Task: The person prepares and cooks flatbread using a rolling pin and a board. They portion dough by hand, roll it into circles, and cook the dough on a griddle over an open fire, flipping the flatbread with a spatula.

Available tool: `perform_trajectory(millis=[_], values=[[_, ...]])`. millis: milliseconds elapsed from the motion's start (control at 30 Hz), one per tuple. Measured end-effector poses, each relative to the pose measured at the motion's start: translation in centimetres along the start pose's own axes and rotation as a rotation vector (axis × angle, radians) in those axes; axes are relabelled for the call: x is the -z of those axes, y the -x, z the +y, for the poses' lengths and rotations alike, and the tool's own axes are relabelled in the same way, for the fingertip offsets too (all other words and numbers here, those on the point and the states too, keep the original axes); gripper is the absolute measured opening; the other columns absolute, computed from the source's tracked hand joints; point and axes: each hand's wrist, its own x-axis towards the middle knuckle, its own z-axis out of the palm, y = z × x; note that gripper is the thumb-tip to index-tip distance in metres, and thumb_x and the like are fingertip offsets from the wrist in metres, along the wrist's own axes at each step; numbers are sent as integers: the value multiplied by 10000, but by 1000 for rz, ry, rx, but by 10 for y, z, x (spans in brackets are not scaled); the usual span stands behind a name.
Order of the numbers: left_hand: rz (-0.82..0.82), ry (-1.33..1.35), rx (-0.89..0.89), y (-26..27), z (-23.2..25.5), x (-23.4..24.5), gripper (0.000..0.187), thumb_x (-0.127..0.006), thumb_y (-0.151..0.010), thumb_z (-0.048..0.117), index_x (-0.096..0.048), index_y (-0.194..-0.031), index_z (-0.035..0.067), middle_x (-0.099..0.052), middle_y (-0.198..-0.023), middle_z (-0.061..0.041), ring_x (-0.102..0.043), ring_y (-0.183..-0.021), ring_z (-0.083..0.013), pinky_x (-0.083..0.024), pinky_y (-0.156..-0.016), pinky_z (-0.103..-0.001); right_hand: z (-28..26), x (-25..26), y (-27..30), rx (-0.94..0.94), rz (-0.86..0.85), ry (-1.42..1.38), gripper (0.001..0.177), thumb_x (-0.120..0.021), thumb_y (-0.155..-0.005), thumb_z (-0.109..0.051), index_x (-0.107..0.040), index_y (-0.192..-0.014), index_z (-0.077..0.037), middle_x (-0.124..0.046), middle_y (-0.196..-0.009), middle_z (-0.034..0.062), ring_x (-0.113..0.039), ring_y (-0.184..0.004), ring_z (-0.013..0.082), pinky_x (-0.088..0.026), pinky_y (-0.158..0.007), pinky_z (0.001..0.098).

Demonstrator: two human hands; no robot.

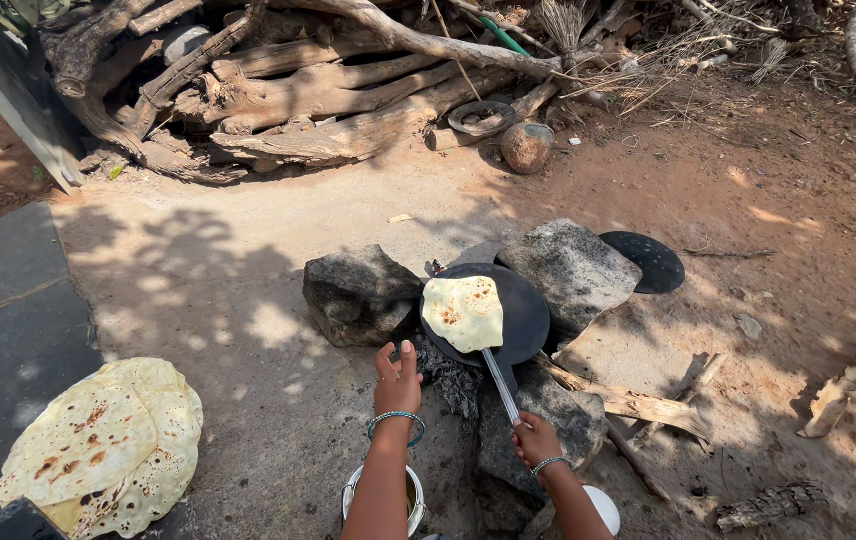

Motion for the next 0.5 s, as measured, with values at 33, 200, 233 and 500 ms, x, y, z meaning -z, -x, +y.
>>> perform_trajectory(millis=[33, 200, 233, 500], values=[[-3, 4, 4, 0, -1, 1, 824, -328, -928, 720, -255, -1576, 215, -591, -1430, -135, -738, -1094, -255, -609, -891, -460, -4, -7, -6, -3, 2, 0, 450, -549, -1043, -185, -540, -1470, -45, -548, -669, 23, -448, -466, 105, -338, -396, 282], [-1, 51, 33, 5, 0, 5, 789, -335, -935, 708, -325, -1545, 207, -615, -1416, -117, -737, -1098, -239, -587, -900, -431, -12, -19, -25, -7, -64, -189, 503, -563, -1045, -191, -438, -1518, -73, -525, -682, 20, -402, -484, 95, -329, -407, 282], [-3, 53, 28, 6, -1, 5, 781, -339, -939, 705, -336, -1538, 203, -618, -1412, -116, -731, -1107, -233, -588, -899, -429, -13, -17, -26, -10, -63, -189, 503, -563, -1045, -191, -438, -1518, -74, -525, -682, 20, -402, -484, 95, -329, -407, 282], [-14, 42, 49, 5, -7, 14, 750, -326, -950, 696, -371, -1517, 208, -654, -1378, -93, -731, -1114, -219, -566, -940, -421, -36, 26, -27, 598, 455, 744, 398, -544, -1071, -217, -540, -1466, -169, -693, -744, 85, -677, -628, 243, -498, -569, 362]])
